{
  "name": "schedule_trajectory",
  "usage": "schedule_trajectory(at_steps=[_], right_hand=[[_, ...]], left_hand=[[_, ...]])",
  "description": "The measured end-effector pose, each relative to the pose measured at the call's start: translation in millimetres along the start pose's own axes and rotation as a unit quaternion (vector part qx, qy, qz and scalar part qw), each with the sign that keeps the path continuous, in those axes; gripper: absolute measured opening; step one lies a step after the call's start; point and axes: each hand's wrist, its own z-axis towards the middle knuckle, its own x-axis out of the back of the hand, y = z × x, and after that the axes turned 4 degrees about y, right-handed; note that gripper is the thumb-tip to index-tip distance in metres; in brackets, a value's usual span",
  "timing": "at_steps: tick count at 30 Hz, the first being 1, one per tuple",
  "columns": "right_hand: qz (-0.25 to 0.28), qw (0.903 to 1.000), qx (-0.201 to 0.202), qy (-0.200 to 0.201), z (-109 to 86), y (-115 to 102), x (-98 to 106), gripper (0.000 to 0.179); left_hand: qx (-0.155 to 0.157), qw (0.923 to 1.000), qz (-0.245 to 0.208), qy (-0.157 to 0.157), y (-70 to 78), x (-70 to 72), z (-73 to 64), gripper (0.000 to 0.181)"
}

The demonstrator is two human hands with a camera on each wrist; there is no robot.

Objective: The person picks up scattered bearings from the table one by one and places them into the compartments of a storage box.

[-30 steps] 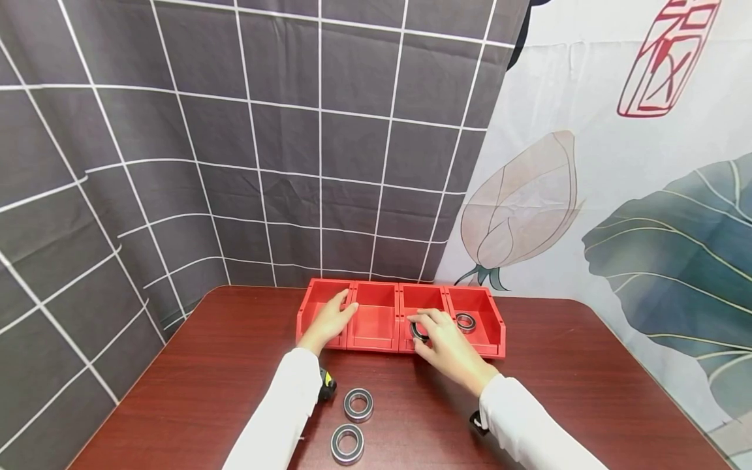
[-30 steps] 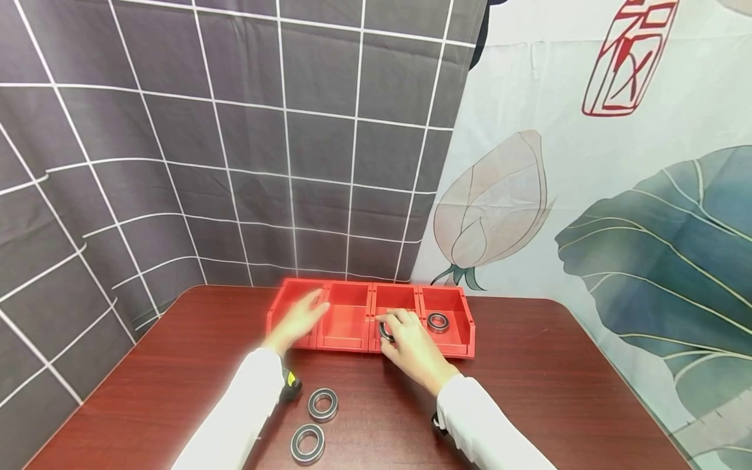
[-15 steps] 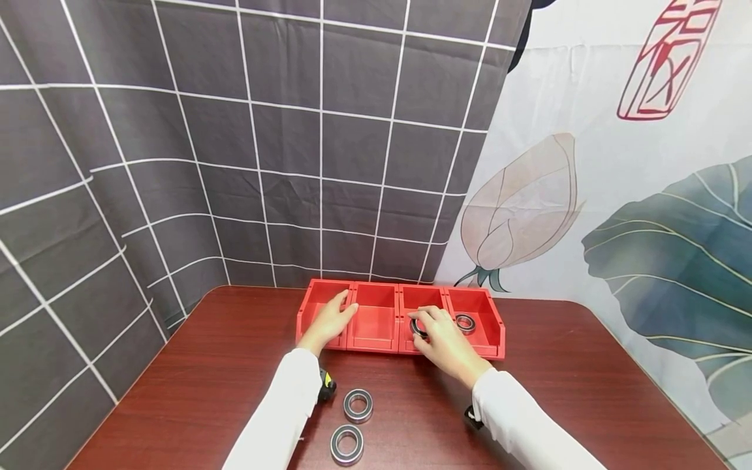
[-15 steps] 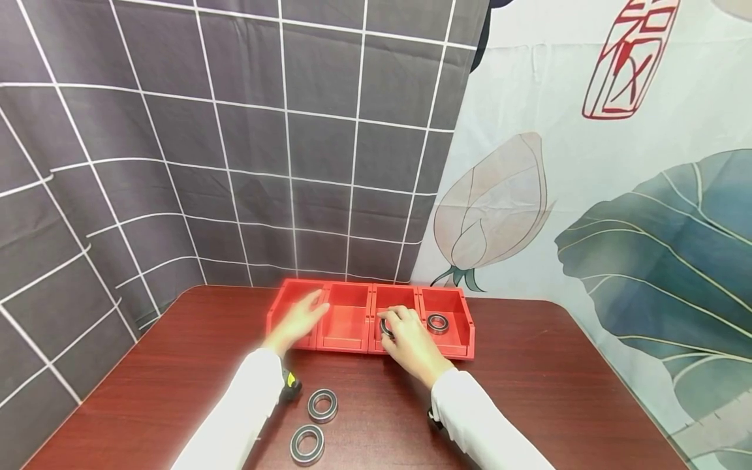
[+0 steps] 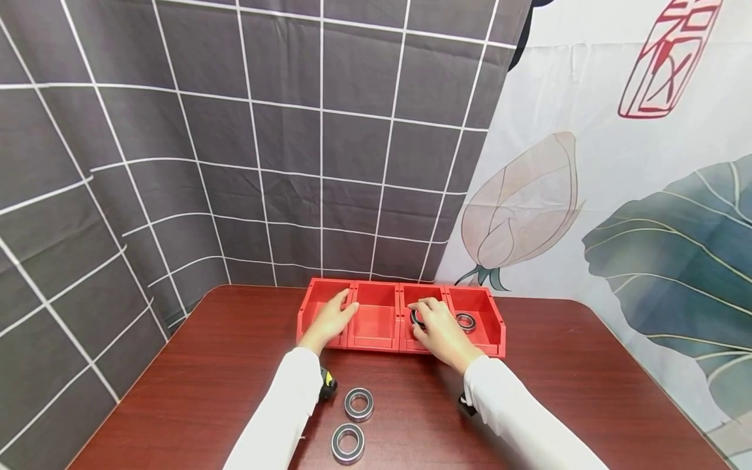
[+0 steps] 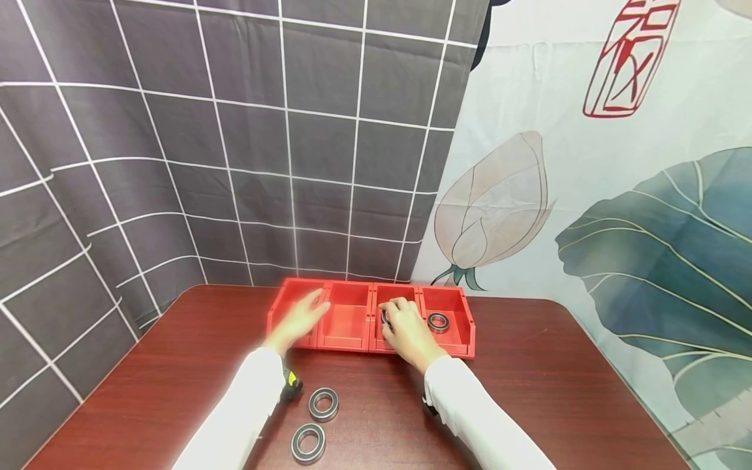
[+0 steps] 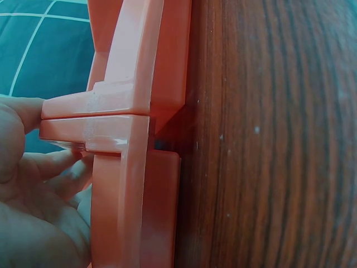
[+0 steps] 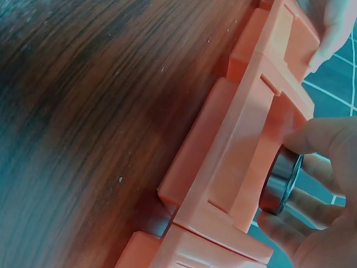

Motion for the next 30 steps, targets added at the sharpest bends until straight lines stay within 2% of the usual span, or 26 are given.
schedule_trajectory(at_steps=[7,17,30], right_hand=[[-0.012,0.9999,0.009,0.003,7.5,2.2,-5.6,0.038],[-0.014,0.9991,-0.031,-0.024,16.6,2.3,-14.7,0.036],[-0.048,0.9979,-0.038,-0.024,23.0,-1.9,-22.2,0.032]], left_hand=[[0.004,1.0000,0.003,0.001,1.4,0.9,-1.2,0.068],[0.001,1.0000,0.002,0.000,0.0,0.8,1.0,0.067],[0.005,1.0000,-0.001,0.000,-1.0,0.0,0.1,0.067]])
